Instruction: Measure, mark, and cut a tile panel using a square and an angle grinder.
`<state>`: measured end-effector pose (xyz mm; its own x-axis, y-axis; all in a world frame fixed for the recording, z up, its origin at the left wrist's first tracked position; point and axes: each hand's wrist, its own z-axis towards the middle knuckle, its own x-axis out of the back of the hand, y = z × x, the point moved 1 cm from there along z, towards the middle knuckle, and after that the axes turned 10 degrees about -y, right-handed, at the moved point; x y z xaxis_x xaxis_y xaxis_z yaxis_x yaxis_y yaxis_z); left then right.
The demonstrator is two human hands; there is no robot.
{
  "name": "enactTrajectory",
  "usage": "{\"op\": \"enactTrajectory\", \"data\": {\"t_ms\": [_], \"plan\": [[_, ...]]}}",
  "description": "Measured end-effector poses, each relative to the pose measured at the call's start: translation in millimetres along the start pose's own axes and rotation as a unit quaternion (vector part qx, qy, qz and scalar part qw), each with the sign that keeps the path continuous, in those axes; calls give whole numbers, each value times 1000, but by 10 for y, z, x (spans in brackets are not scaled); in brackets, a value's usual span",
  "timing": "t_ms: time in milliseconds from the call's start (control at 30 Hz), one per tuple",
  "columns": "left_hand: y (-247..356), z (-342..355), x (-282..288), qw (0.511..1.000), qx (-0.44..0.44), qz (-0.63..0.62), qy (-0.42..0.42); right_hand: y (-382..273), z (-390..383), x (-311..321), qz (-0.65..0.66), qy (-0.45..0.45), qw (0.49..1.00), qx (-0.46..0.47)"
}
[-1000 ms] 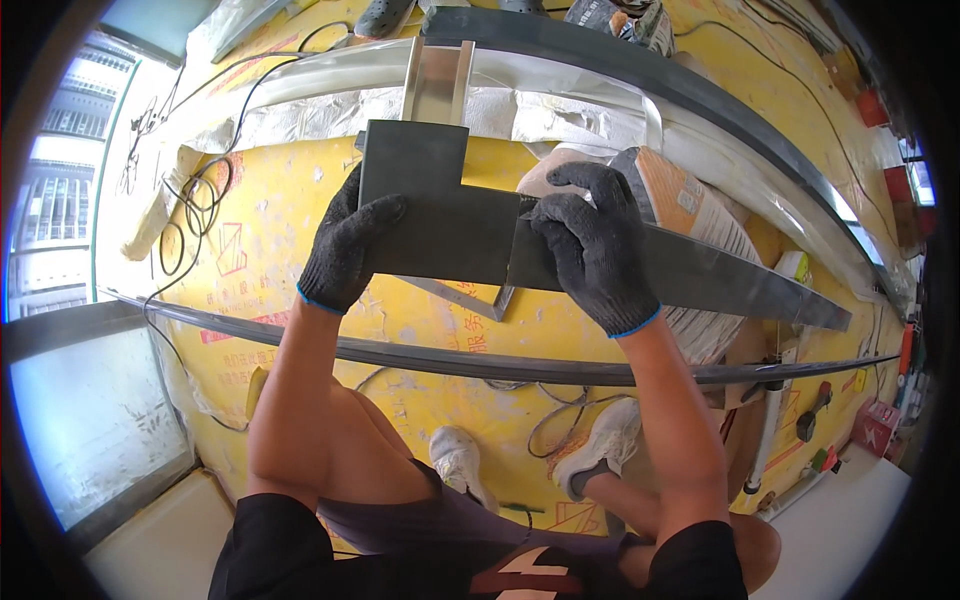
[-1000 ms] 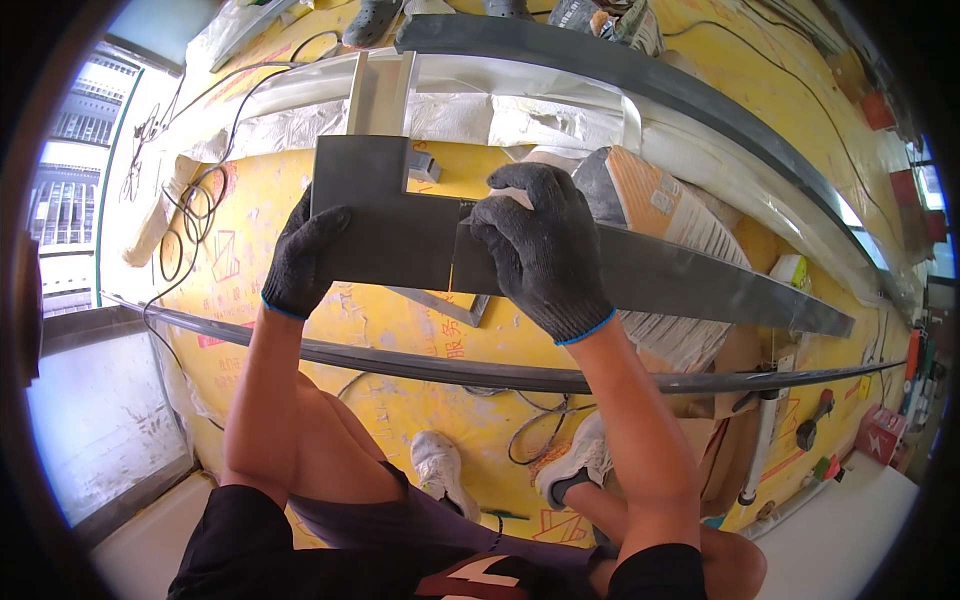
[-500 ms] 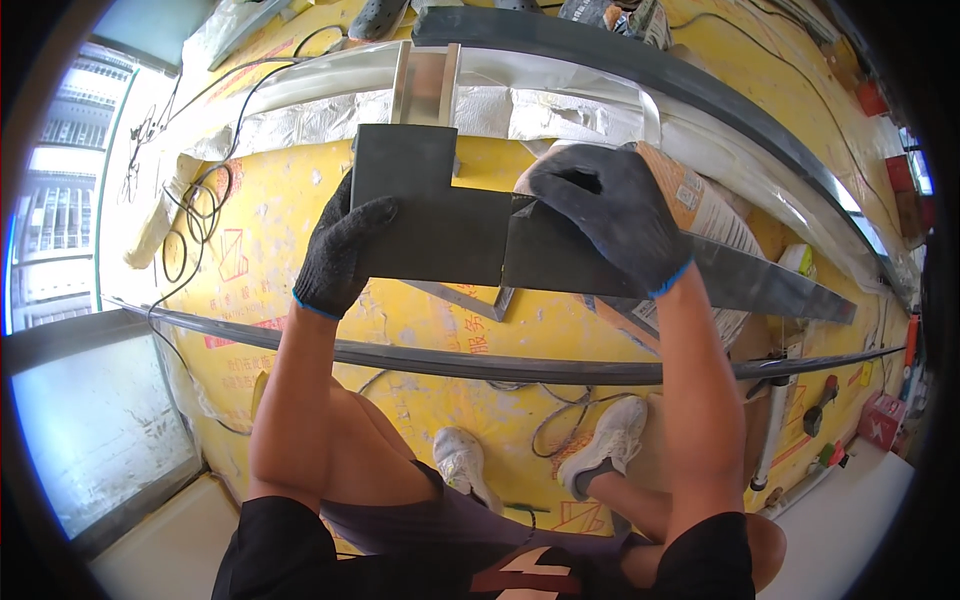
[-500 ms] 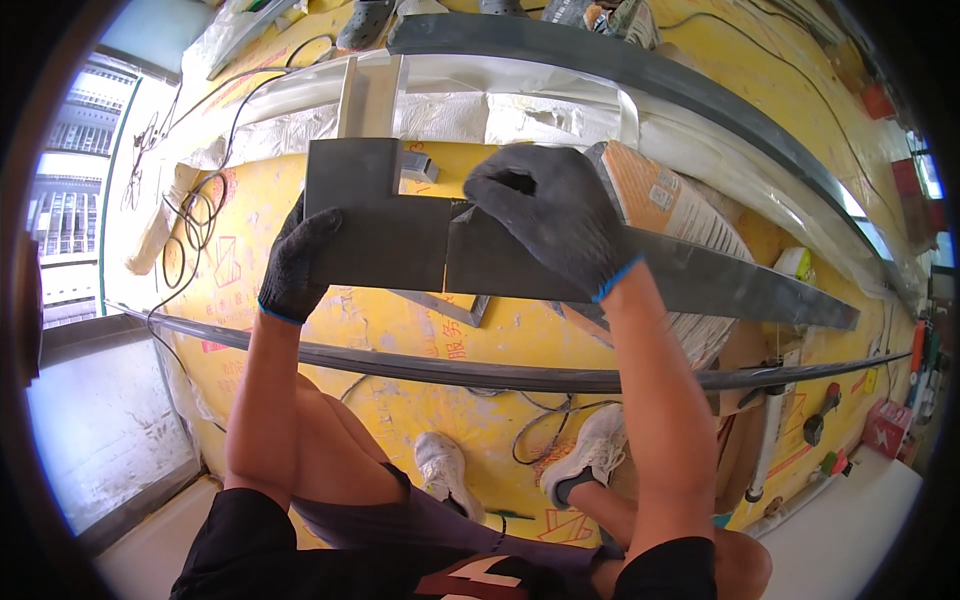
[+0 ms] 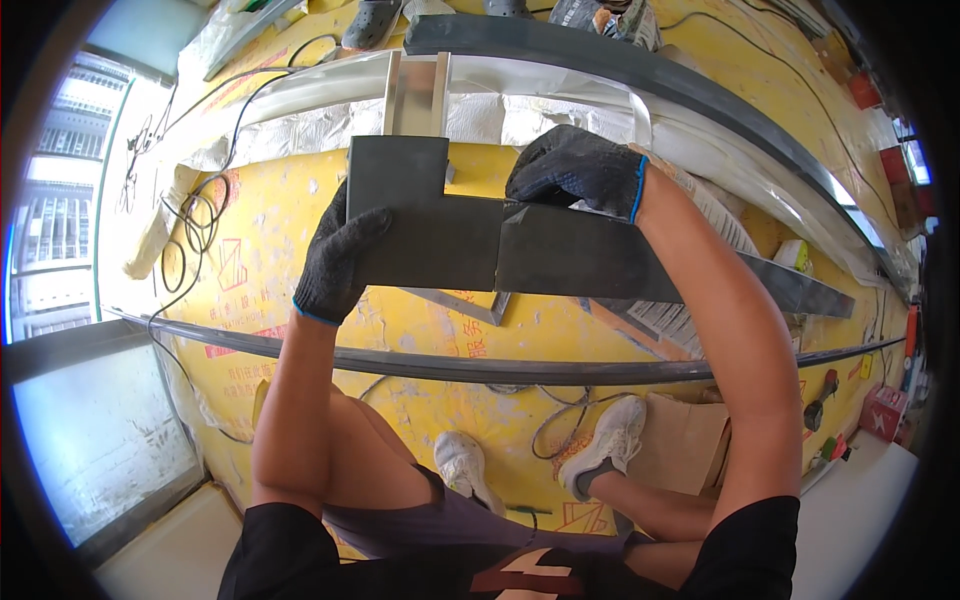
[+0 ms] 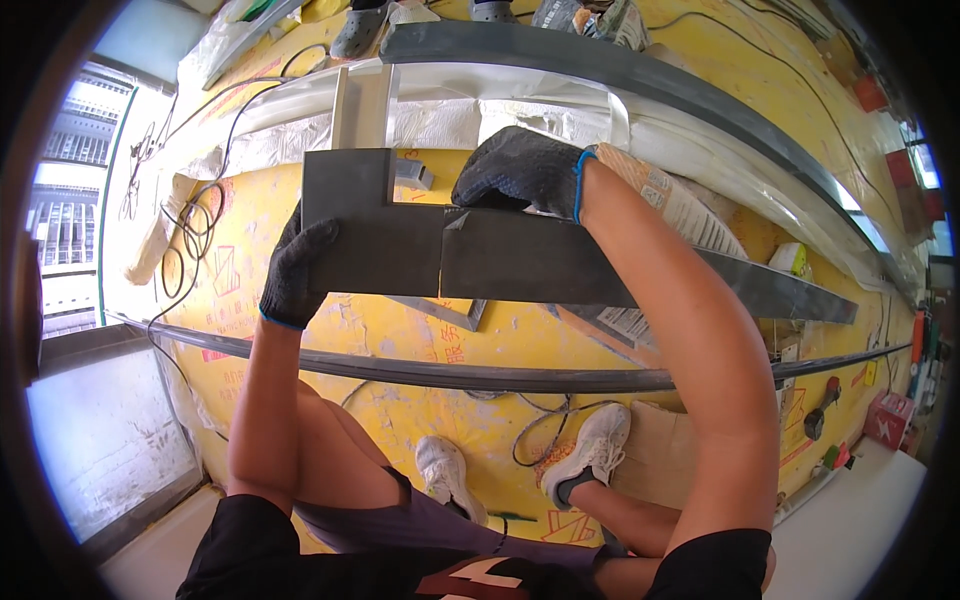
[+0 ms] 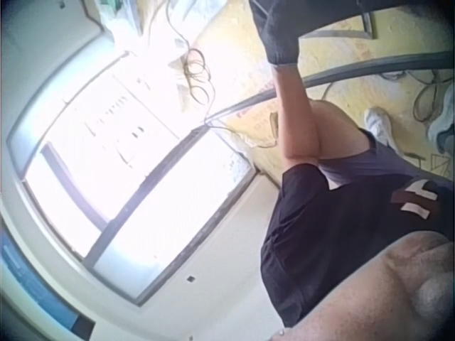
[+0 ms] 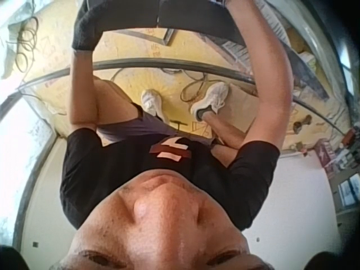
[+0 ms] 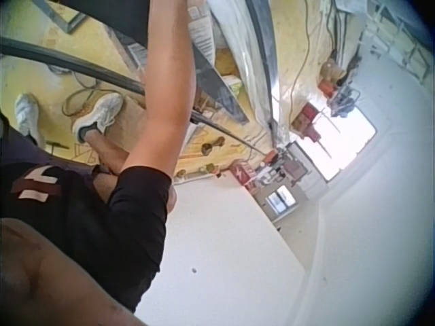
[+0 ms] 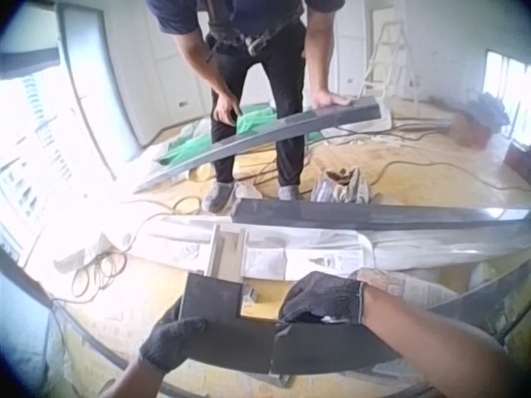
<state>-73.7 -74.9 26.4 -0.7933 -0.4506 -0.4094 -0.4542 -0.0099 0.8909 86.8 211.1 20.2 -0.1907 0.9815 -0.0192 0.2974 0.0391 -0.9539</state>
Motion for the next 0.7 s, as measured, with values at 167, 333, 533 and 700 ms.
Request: {"op": "enactTrajectory", "data": {"t_ms": [167, 333, 533, 700], "plan": [[-1, -12, 15, 1000, 3, 0, -3, -196, -72, -109, -78, 37, 996, 26], [-3, -9, 23, 1000, 7, 8, 3, -358, 7, -166, -250, 8, 966, -67], [10, -16, 18, 1000, 4, 17, -4, -395, 178, -137, -526, -87, 846, -1], [6, 2, 45, 1000, 5, 14, -5, -253, 139, -136, -643, -104, 753, 93]]}}
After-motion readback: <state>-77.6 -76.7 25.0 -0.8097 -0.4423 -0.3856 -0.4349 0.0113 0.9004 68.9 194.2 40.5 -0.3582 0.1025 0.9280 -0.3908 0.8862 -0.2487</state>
